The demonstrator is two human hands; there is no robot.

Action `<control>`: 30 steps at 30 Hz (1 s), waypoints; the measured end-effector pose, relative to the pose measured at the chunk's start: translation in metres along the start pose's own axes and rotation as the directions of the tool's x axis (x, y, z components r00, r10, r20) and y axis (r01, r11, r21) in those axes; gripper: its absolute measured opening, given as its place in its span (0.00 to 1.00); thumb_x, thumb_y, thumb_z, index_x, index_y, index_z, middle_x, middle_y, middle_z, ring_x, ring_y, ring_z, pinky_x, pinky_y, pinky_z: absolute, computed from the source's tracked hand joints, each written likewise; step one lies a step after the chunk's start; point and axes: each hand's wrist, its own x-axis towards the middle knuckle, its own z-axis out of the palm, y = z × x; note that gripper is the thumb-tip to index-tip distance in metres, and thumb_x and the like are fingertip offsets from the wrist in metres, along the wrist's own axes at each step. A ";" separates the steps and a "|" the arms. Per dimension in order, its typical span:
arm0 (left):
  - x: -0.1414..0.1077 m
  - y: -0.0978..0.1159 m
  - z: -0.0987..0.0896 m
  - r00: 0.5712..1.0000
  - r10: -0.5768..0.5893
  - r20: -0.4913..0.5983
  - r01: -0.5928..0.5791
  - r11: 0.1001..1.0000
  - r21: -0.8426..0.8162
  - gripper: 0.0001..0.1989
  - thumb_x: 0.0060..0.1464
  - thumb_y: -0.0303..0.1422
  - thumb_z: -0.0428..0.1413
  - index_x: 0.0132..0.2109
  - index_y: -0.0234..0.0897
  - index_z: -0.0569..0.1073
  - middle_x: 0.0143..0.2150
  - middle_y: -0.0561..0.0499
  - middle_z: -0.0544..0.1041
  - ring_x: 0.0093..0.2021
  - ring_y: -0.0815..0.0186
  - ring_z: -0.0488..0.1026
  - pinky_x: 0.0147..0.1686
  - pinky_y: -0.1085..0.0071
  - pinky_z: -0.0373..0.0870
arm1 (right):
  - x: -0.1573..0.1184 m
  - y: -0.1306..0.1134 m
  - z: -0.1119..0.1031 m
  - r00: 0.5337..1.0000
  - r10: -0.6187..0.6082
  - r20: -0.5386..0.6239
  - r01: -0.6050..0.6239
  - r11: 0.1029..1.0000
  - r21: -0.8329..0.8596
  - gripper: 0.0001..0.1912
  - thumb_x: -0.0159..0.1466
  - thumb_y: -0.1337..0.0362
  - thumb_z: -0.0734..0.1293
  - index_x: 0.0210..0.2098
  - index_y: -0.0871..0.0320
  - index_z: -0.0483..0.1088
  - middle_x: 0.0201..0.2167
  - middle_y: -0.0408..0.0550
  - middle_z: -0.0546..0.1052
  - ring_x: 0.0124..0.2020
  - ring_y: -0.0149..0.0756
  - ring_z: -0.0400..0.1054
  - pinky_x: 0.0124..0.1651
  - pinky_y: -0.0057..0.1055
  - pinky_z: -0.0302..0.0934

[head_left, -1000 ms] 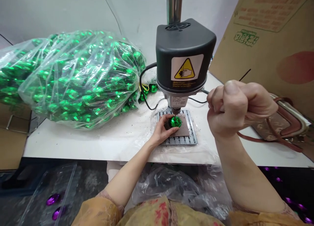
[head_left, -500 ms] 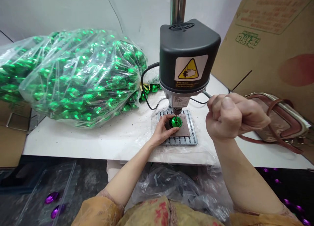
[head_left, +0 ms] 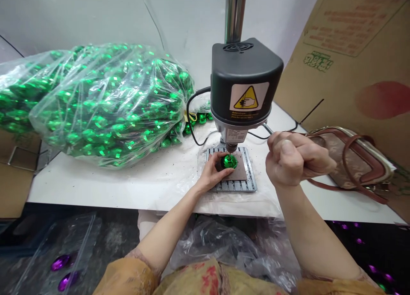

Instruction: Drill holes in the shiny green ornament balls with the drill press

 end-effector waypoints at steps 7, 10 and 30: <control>0.000 -0.002 0.000 1.000 -0.018 0.000 0.018 1.000 0.019 0.28 0.51 0.42 0.69 0.56 0.39 0.71 0.54 0.44 0.76 0.57 0.54 0.74 0.59 0.56 0.69 | -0.007 0.003 -0.004 0.998 -0.058 0.029 0.057 0.998 0.009 0.22 0.58 0.72 0.64 0.18 0.57 0.46 0.14 0.35 0.51 0.13 0.22 0.47 0.18 0.29 0.50; -0.001 -0.003 0.000 1.000 -0.020 -0.016 0.020 1.000 0.014 0.28 0.50 0.42 0.69 0.56 0.39 0.71 0.54 0.44 0.76 0.56 0.55 0.74 0.59 0.55 0.69 | -0.011 0.002 -0.004 0.997 -0.068 0.046 0.068 0.998 -0.004 0.22 0.58 0.72 0.65 0.18 0.57 0.46 0.14 0.35 0.50 0.13 0.23 0.46 0.18 0.29 0.50; -0.122 0.016 0.024 0.696 0.575 0.429 -0.717 0.539 0.442 0.19 0.55 0.38 0.65 0.54 0.43 0.75 0.52 0.37 0.78 0.44 0.56 0.78 0.41 0.63 0.76 | 0.077 -0.002 0.034 0.848 0.514 -0.129 -0.518 0.855 0.006 0.21 0.54 0.67 0.70 0.14 0.53 0.54 0.09 0.33 0.57 0.10 0.22 0.48 0.12 0.29 0.40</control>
